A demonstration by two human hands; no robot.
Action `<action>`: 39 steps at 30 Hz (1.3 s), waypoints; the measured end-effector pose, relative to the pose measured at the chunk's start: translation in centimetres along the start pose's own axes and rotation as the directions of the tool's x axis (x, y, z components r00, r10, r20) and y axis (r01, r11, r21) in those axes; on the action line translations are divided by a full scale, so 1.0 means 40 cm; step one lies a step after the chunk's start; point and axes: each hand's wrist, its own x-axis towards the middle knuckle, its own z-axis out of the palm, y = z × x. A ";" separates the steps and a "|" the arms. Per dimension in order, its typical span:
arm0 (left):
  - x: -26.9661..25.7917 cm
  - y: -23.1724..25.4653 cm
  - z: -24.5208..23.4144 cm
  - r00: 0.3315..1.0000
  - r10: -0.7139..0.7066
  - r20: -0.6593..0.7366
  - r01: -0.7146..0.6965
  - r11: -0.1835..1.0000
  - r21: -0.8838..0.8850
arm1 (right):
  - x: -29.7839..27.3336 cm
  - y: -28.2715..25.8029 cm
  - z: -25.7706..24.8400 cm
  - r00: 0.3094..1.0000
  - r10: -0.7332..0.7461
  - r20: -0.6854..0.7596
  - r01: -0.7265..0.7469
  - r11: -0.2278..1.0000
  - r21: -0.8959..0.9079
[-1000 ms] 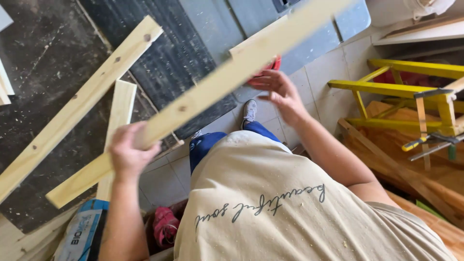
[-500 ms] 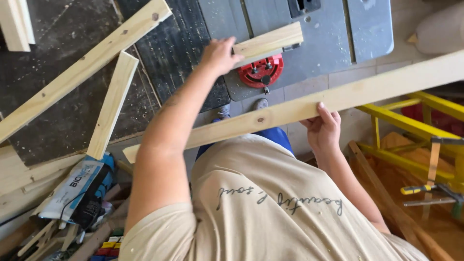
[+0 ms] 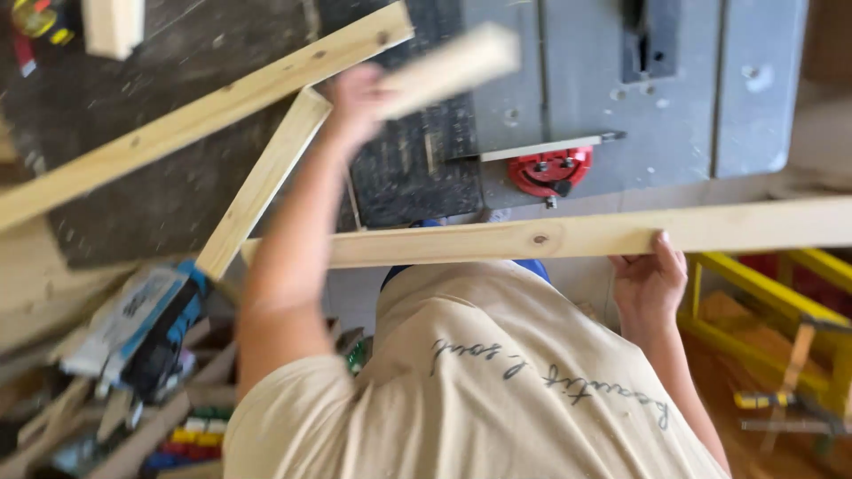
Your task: Cutting wooden slats to length using a table saw and a miter gauge in a workshop.
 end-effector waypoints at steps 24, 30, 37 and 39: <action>-0.191 0.229 0.126 0.714 0.499 0.491 -0.698 0.557 0.450 | 0.153 -0.102 0.131 0.985 -0.147 0.092 0.135 0.983 0.121; -0.129 0.185 0.272 0.803 0.464 0.375 -0.596 0.594 0.541 | 0.384 -0.341 0.019 0.986 -0.161 -0.028 0.162 0.987 0.010; -0.063 0.223 0.429 0.861 0.316 0.399 -0.494 0.707 0.506 | 0.643 -0.408 0.045 0.996 0.019 -0.085 -0.048 0.933 -0.356; -0.062 0.188 0.440 0.884 0.295 0.362 -0.459 0.687 0.563 | 0.708 -0.385 0.026 0.996 0.066 -0.067 -0.087 0.911 -0.404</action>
